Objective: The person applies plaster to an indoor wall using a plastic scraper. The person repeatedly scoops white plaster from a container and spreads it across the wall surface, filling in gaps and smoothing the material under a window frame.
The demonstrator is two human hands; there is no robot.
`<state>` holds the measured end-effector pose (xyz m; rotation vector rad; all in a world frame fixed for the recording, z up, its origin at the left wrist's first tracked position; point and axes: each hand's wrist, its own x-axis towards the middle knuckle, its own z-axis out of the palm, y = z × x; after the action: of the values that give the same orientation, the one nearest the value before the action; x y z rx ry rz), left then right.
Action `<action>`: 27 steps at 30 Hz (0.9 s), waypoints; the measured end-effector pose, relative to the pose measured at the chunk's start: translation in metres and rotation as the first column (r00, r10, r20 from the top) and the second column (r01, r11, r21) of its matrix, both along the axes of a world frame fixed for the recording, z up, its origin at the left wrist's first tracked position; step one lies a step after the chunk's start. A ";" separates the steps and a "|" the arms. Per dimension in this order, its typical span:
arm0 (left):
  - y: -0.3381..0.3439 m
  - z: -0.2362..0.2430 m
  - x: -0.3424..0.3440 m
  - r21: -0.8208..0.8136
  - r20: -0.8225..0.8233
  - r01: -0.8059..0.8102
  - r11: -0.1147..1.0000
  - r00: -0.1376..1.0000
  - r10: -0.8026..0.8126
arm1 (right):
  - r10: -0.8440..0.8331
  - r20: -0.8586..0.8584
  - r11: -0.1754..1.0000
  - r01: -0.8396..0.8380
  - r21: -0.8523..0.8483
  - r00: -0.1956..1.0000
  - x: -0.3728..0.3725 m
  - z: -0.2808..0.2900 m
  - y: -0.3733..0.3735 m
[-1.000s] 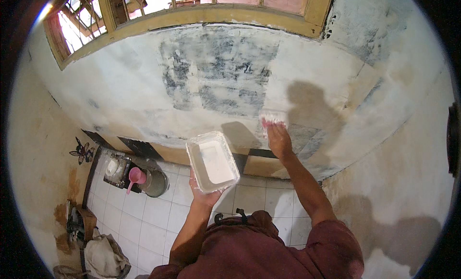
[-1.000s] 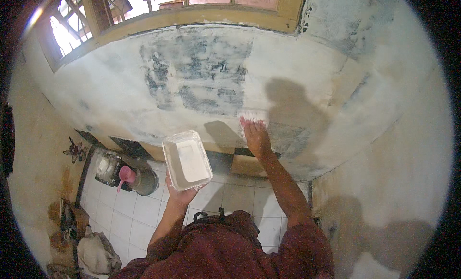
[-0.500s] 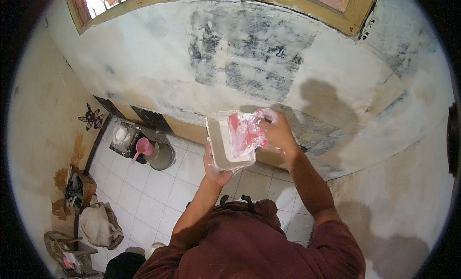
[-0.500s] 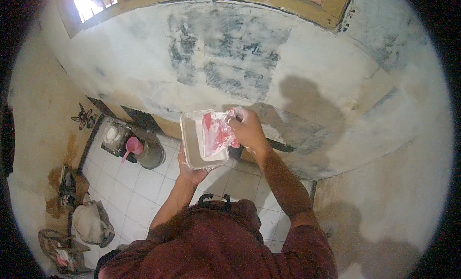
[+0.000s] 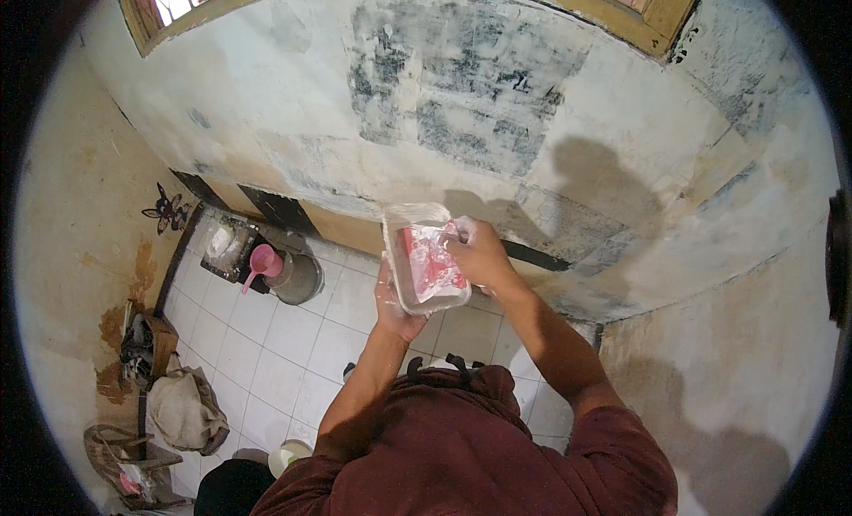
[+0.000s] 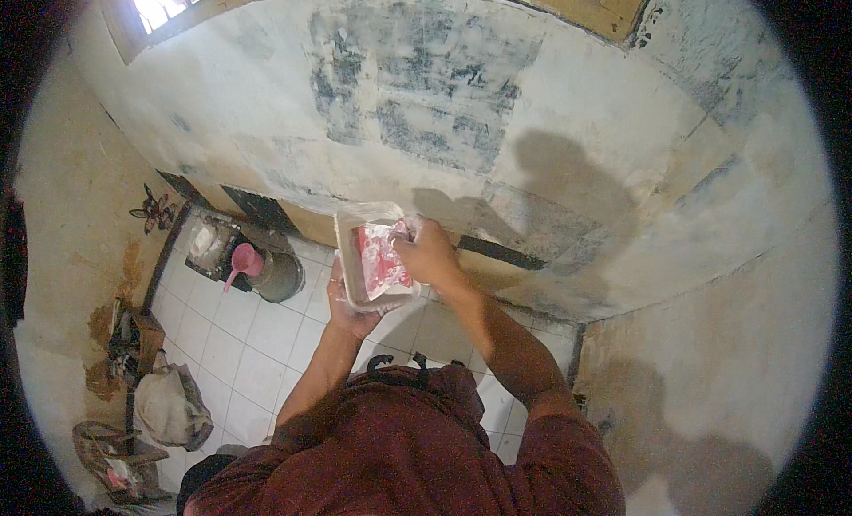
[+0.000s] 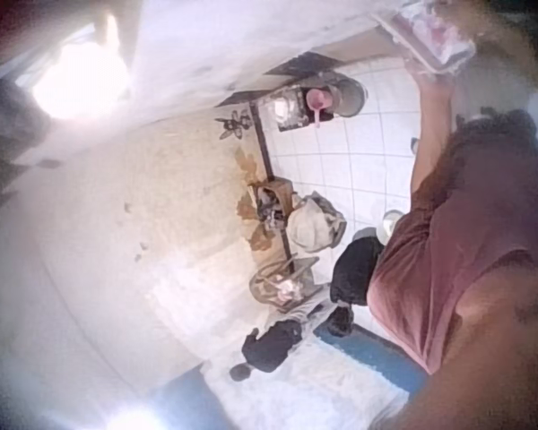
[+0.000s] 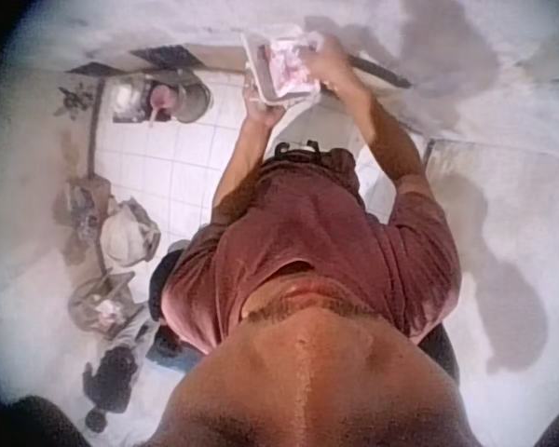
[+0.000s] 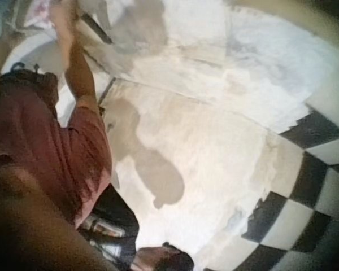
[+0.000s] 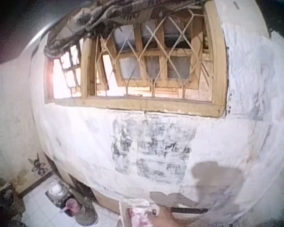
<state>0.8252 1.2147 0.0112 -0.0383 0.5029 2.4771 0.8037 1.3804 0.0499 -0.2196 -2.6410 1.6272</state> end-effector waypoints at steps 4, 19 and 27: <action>-0.001 -0.010 0.004 -0.006 0.010 0.028 1.000 1.000 -0.028 | 0.032 -0.051 0.995 -0.036 -0.093 0.998 -0.004 -0.006 -0.003; -0.009 0.005 -0.004 0.121 0.089 -0.033 0.992 0.996 0.023 | 0.013 0.124 0.696 0.081 -0.714 0.992 0.029 0.029 0.032; -0.010 0.012 -0.008 0.107 0.019 -0.039 0.994 0.999 0.037 | 0.049 0.192 0.268 0.172 -0.948 0.980 0.045 -0.011 0.023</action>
<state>0.8168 1.2052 0.0229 -0.0265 0.3645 2.5346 0.8490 1.4035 0.0390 -0.4878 -1.1798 3.0607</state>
